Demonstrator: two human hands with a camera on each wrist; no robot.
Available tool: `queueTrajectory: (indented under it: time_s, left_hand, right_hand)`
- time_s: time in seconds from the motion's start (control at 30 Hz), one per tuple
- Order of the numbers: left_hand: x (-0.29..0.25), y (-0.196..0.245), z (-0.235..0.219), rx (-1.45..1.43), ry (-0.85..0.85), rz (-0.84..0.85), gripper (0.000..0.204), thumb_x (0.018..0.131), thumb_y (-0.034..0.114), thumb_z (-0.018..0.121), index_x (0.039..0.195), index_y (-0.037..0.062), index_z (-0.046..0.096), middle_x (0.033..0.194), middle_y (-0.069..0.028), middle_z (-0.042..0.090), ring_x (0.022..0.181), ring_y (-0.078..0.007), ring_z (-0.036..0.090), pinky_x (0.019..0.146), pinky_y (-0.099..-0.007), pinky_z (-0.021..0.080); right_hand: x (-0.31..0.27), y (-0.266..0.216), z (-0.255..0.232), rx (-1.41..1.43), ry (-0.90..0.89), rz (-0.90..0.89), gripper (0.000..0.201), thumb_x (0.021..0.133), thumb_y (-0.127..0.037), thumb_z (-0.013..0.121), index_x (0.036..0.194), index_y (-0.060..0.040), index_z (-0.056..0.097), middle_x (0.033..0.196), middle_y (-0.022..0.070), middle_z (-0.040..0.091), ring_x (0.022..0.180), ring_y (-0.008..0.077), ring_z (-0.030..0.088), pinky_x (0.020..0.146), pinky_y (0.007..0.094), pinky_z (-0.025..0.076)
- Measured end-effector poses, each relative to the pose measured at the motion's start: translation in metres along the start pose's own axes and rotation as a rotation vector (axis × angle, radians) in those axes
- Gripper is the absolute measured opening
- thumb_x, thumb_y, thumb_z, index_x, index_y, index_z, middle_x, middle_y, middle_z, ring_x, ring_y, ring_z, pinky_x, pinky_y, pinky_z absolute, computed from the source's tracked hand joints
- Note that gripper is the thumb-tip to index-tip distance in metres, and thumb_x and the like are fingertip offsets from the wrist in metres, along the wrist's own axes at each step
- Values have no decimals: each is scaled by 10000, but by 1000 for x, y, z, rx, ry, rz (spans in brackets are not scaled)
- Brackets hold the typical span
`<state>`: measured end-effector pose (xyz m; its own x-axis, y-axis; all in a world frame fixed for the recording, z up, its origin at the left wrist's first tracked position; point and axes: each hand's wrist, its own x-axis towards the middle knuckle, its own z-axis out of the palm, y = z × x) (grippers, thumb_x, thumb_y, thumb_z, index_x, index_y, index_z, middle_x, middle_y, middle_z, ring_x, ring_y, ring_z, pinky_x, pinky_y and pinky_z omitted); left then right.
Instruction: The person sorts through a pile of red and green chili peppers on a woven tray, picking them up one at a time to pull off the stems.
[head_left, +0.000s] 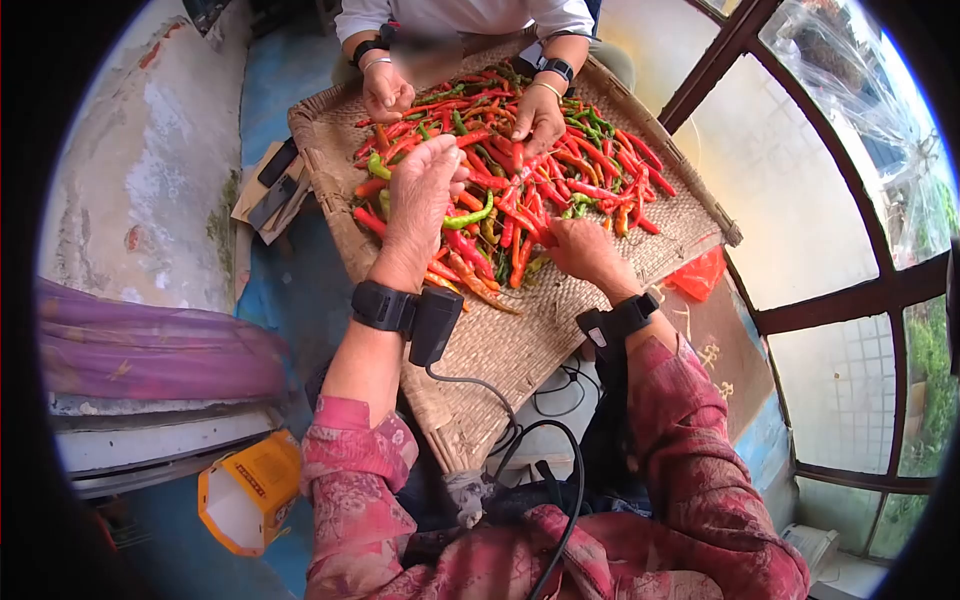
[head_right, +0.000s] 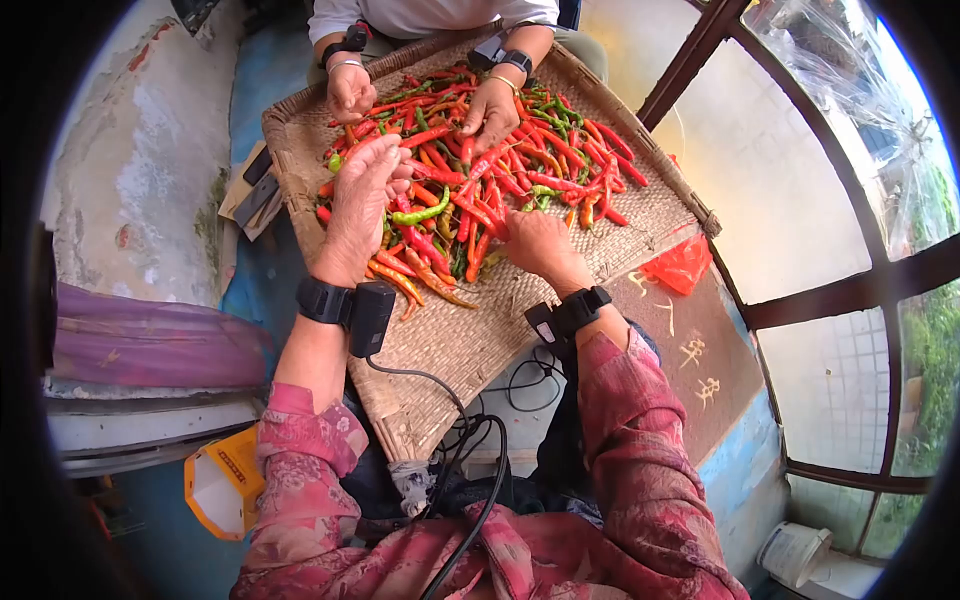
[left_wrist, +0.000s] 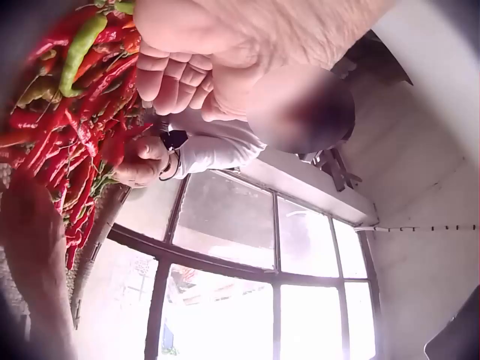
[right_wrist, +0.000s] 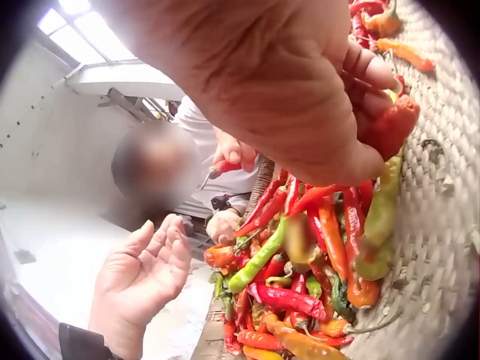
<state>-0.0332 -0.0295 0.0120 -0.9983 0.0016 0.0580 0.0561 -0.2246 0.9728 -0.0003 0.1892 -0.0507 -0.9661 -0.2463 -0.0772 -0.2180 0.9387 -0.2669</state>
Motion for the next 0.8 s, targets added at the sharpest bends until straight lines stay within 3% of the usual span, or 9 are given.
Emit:
queueTrajectory:
  time_s: [0.1, 0.17, 0.2, 0.23, 0.37, 0.47, 0.63, 0.7, 0.8]
  left_hand:
    - [-16, -8, 10, 73, -140, -97, 356, 890, 233, 537, 1136, -25, 531, 914, -53, 604, 731, -79, 555, 643, -207, 465]
    - [-27, -16, 17, 167, -228, -139, 281, 885, 237, 541, 1015, -12, 563, 831, -40, 605, 689, -77, 547, 612, -220, 459]
    - [-30, -20, 20, 278, -258, -144, 278, 880, 245, 548, 976, -15, 570, 780, -42, 602, 662, -87, 549, 602, -237, 461]
    - [-33, -27, 22, 390, -285, -143, 280, 876, 253, 555, 937, -19, 578, 728, -44, 600, 636, -97, 552, 592, -255, 463]
    - [-40, -36, 28, 572, -324, -85, 336, 874, 300, 560, 779, -22, 569, 646, -56, 575, 598, -128, 536, 563, -305, 443]
    - [-43, -32, 31, 259, -321, -241, 315, 873, 274, 573, 742, -13, 566, 650, -21, 542, 613, -70, 470, 551, -264, 423]
    - [-37, -23, 27, 42, -287, -225, 252, 909, 253, 516, 824, 25, 582, 695, -5, 575, 494, -36, 439, 446, -190, 363]
    - [-32, -9, 22, 8, -183, -194, 261, 926, 273, 479, 878, 32, 565, 689, 0, 568, 468, -27, 431, 427, -170, 359]
    - [-11, -4, -1, -50, -101, -123, 276, 929, 272, 497, 1010, 15, 554, 754, 2, 578, 529, -28, 467, 485, -156, 412]
  right_hand:
    - [-1, -8, -12, 77, -91, 73, 205, 788, -166, 522, 912, -4, 535, 816, 221, 616, 806, 382, 602, 712, 474, 473]
    - [-8, -10, -19, 362, -26, 41, 207, 787, -147, 504, 916, 15, 517, 766, 189, 624, 723, 329, 630, 646, 424, 503]
    - [-17, -20, -33, 792, -167, 171, 158, 853, -172, 484, 849, -14, 486, 698, 103, 606, 597, 161, 609, 488, 290, 471]
    - [-23, -27, -38, 912, -190, 171, 191, 906, -212, 467, 853, -29, 483, 678, 50, 580, 565, 97, 571, 439, 233, 440]
    - [-29, -34, -35, 1067, -186, -37, 388, 939, -381, 435, 829, -15, 501, 605, 40, 537, 498, 103, 533, 414, 225, 427]
    - [-30, -40, -39, 1079, -231, -59, 357, 948, -361, 425, 861, -26, 512, 608, 24, 542, 506, 90, 536, 424, 219, 426]
    - [-29, -34, -46, 1039, -328, -54, 412, 930, -436, 446, 882, -46, 569, 700, 10, 599, 623, 70, 578, 525, 199, 469]
    - [-25, -20, -42, 1093, -228, -82, 422, 930, -433, 447, 945, -36, 589, 724, 17, 607, 636, 74, 583, 527, 194, 460]
    - [-18, -15, -32, 1213, 90, 130, 357, 929, -376, 455, 954, -43, 583, 716, 10, 571, 610, 67, 540, 535, 196, 449]
